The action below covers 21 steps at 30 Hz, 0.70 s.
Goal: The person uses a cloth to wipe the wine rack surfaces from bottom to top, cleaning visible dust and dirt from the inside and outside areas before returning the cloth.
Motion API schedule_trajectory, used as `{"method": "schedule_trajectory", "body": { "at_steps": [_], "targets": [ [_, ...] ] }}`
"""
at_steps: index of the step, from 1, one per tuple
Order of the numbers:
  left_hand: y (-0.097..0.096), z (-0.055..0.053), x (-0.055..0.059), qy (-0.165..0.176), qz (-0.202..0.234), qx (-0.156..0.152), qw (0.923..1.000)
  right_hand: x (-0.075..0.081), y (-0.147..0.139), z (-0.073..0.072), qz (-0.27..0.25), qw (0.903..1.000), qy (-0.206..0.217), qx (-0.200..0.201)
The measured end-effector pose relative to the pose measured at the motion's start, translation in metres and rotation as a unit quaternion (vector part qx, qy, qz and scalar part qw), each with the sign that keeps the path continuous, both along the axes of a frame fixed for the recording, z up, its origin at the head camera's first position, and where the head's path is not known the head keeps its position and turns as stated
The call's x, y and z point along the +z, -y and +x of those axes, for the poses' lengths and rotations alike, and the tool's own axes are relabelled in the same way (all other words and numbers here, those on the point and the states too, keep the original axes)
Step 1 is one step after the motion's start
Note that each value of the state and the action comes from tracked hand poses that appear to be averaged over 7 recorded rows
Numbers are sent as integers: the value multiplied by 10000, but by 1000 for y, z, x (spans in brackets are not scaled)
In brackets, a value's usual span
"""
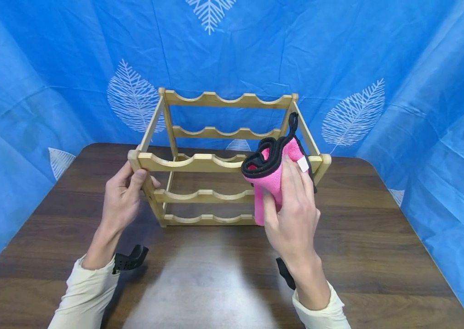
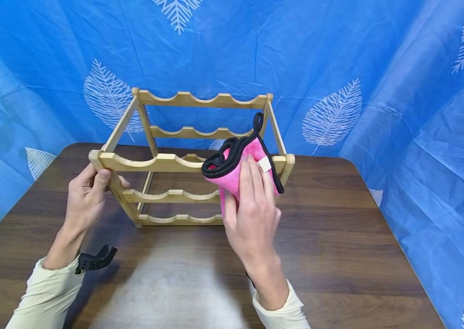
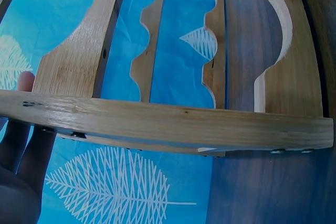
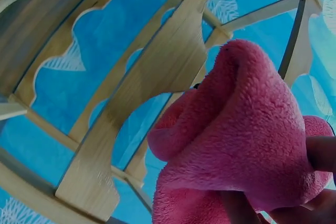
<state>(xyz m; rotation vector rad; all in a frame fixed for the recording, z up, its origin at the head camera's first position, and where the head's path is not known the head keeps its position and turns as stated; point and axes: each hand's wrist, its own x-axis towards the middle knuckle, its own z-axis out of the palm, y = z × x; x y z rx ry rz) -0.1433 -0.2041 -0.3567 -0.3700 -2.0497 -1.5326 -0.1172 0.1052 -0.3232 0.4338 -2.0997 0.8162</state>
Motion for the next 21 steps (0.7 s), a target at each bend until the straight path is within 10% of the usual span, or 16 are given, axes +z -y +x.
{"method": "schedule_trajectory", "body": {
  "at_steps": [21],
  "targets": [
    [7, -1, 0, 29, -98, -210, 9997, -4, 30, 6, 638, 9958, -654, 24]
  ]
}}
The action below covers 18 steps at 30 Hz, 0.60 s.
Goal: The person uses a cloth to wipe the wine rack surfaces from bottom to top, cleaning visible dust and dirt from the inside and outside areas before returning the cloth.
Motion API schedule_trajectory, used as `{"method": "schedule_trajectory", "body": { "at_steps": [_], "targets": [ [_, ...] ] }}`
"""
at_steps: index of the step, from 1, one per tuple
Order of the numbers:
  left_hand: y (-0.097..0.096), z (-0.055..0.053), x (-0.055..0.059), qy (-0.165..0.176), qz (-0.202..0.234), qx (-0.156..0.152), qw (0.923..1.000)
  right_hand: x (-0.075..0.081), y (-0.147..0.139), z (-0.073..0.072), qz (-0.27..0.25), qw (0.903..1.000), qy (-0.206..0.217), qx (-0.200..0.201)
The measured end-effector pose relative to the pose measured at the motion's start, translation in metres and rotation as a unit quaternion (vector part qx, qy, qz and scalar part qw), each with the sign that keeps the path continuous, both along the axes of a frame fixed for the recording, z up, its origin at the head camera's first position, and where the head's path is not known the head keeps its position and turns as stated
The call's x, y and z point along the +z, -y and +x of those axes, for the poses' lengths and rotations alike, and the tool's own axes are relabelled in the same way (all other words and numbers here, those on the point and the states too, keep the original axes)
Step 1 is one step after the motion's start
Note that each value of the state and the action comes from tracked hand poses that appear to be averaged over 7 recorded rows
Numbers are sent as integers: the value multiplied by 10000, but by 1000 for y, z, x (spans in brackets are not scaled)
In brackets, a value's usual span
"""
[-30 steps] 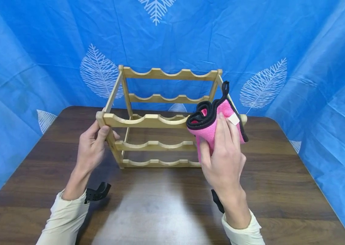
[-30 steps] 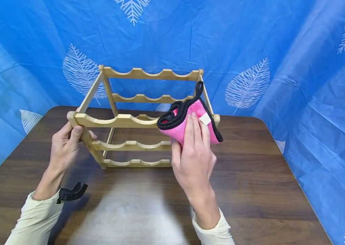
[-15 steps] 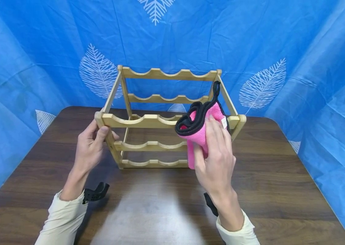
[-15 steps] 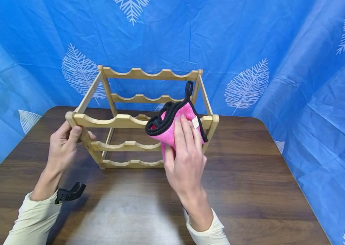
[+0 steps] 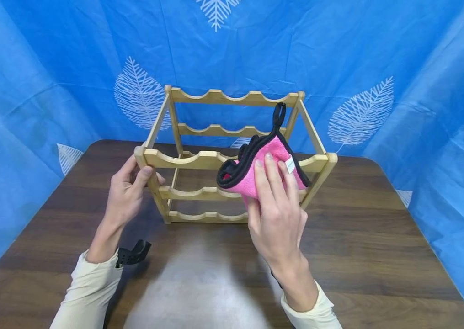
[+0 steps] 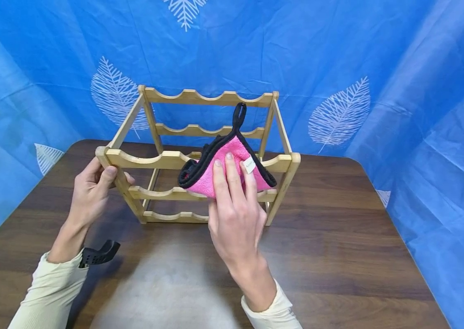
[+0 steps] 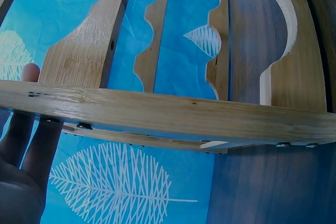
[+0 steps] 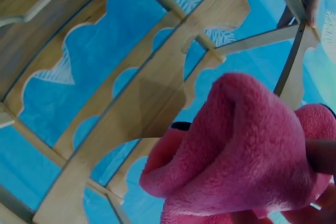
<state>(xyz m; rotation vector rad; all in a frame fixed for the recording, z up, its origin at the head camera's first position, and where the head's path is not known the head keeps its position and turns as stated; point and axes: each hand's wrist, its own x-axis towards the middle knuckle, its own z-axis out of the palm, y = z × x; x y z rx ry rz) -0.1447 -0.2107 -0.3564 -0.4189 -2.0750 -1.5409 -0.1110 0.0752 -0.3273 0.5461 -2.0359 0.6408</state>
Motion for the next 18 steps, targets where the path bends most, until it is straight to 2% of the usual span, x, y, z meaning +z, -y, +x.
{"method": "schedule_trajectory", "body": {
  "at_steps": [6, 9, 14, 18],
  "targets": [
    [0, 1, 2, 42, 3, -17, 10000, -1, 17, 2, 572, 9978, 169, 300],
    [2, 3, 3, 21, -83, 44, 10000, -4, 25, 3, 674, 9961, 295, 496],
    [2, 2, 2, 31, -154, -11, 9999, -4, 25, 5, 206, 9938, 386, 1026],
    [0, 3, 2, 144, -195, 43, 9997, -2, 25, 6, -411, 9903, 63, 1327]
  ]
}}
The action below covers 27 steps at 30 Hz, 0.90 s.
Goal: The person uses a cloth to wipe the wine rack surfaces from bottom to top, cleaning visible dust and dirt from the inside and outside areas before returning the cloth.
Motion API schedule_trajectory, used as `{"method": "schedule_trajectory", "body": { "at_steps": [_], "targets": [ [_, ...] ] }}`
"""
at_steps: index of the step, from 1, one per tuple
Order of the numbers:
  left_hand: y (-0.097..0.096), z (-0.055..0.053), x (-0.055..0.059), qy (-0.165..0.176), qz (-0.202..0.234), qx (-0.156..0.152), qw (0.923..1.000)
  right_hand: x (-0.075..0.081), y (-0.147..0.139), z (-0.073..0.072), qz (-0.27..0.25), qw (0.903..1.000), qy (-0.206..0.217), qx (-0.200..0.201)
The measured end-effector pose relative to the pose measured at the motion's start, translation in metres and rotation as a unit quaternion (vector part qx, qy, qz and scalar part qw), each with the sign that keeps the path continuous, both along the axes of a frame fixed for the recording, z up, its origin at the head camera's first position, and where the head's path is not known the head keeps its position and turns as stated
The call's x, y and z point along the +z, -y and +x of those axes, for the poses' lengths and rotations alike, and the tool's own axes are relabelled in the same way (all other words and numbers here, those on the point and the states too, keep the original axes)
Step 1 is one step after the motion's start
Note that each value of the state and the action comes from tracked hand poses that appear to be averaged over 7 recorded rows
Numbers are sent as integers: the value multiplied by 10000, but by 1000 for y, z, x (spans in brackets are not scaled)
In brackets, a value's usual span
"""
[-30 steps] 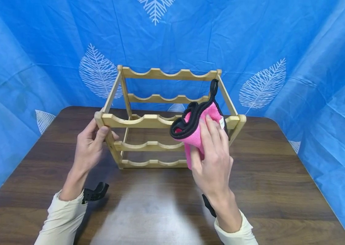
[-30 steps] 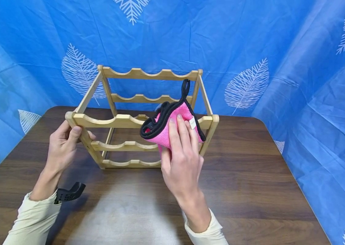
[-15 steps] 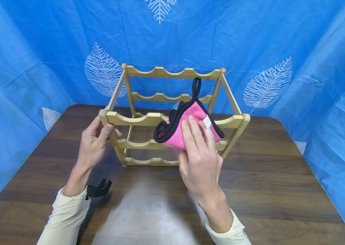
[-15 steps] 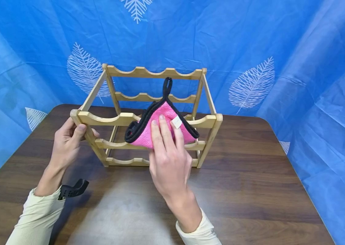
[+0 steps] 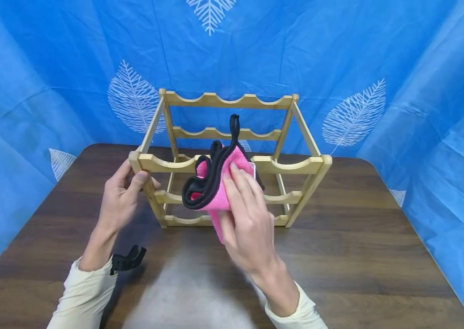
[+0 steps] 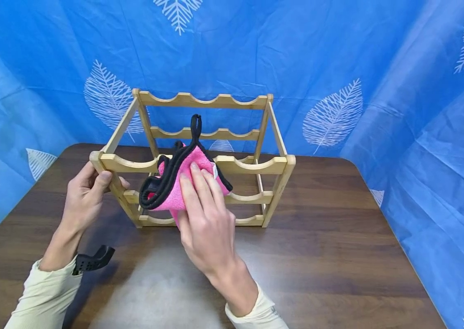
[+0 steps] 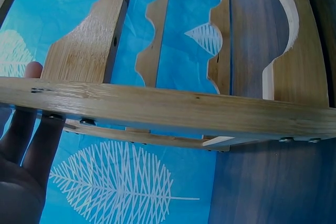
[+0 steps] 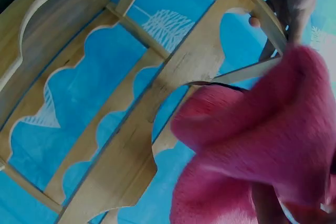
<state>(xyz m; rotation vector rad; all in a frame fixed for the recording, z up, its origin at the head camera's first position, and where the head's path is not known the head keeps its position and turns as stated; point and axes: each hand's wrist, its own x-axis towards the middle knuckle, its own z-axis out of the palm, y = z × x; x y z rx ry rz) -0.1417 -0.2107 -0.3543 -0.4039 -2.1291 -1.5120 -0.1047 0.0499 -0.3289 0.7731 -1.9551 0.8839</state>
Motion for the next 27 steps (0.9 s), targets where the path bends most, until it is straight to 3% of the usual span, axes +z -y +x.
{"method": "schedule_trajectory", "body": {
  "at_steps": [3, 7, 9, 13, 19, 21, 22, 25, 27],
  "targets": [
    [0, 2, 0, 49, -17, 82, 10000, 6, 1, 1, -653, 9966, -488, -127],
    [2, 3, -1, -47, -94, 71, 9999, 20, -5, 2, -1731, 9774, -1140, -420],
    [2, 2, -1, -62, -129, 74, 9999, 27, -14, 1, -2271, 9633, -1296, -612],
    [0, 1, -1, -29, -158, 100, 9998, 37, -40, 3, -3204, 9341, -1216, -1005],
    [-2, 2, 0, 86, -215, 231, 9995, 41, -69, -4, -3977, 8807, -1723, -1913],
    [-1, 2, 1, 135, -240, 235, 9993, 42, -68, -8, -3791, 8808, -1929, -2080],
    [-1, 2, 1, 163, -252, 239, 9993, 42, -65, -10, -3592, 8863, -1994, -2136],
    [1, 3, 1, 224, -272, 225, 9991, 40, -58, -15, -2642, 9212, -1861, -2166],
    [1, 3, 1, 222, -257, 212, 9992, 35, -55, -16, -1934, 9459, -1530, -2109]
  ]
}}
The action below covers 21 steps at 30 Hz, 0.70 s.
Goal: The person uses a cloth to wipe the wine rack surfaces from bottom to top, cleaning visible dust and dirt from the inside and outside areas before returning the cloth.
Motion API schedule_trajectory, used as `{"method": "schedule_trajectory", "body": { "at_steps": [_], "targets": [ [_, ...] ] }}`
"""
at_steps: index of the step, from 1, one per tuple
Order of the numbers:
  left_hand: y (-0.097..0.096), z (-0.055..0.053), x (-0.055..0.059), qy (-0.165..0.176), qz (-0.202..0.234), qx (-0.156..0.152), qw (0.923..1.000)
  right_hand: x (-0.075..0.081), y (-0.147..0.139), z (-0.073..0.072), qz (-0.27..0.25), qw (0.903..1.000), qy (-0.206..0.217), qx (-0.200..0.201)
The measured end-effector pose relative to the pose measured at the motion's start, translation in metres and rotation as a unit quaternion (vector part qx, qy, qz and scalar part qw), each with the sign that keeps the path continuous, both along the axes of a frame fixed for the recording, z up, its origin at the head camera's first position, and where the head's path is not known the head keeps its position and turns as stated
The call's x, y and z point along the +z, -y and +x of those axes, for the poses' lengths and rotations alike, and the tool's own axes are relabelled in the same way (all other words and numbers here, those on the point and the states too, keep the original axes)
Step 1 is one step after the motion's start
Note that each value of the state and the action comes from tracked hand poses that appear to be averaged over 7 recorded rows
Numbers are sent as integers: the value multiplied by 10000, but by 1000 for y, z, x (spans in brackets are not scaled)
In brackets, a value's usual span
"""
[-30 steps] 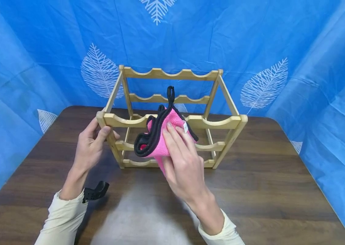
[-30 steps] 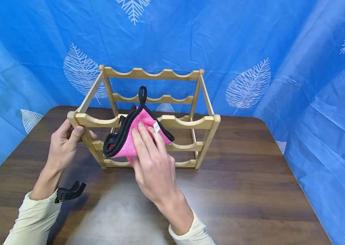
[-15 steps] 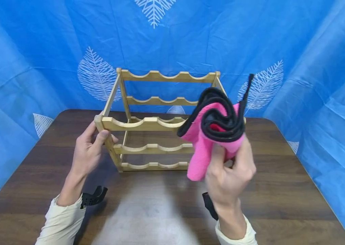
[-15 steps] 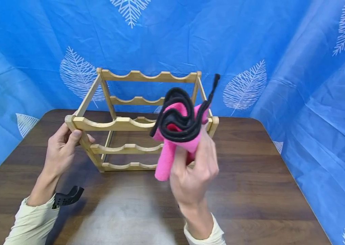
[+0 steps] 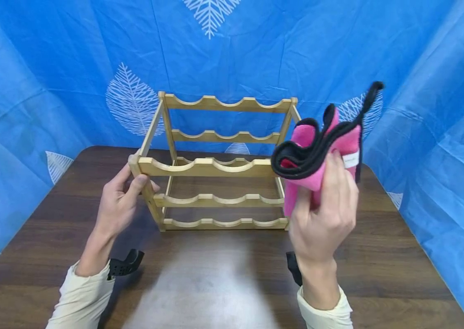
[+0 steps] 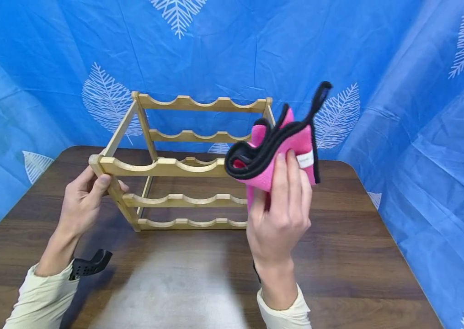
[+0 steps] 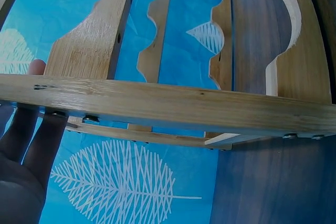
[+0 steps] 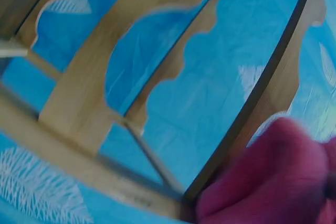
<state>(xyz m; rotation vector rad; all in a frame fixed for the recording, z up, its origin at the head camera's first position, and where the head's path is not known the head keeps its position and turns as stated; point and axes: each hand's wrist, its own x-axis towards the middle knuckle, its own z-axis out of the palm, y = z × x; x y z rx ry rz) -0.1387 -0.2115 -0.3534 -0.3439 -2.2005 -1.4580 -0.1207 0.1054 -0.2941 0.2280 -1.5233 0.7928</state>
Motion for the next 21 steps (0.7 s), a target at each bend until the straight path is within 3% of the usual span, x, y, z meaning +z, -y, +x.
{"method": "schedule_trajectory", "body": {
  "at_steps": [3, 6, 10, 14, 21],
  "targets": [
    [0, 0, 0, -44, 52, -30, 10000, -11, 0, -2, 890, 9923, 832, 226],
    [-1, 0, 0, -80, 56, -35, 9999, -20, 1, -3, 1603, 9736, 1594, 320],
    [-1, 0, -1, -172, -15, -126, 9998, -25, 1, -2, 2005, 9554, 2156, 247],
    [-2, 0, -1, -249, -58, -171, 9995, -27, 4, -2, 1968, 9577, 2072, 327],
    [-1, 1, -2, -219, -63, -106, 9997, -33, 14, -5, 1378, 9833, 952, 707]
  ]
}}
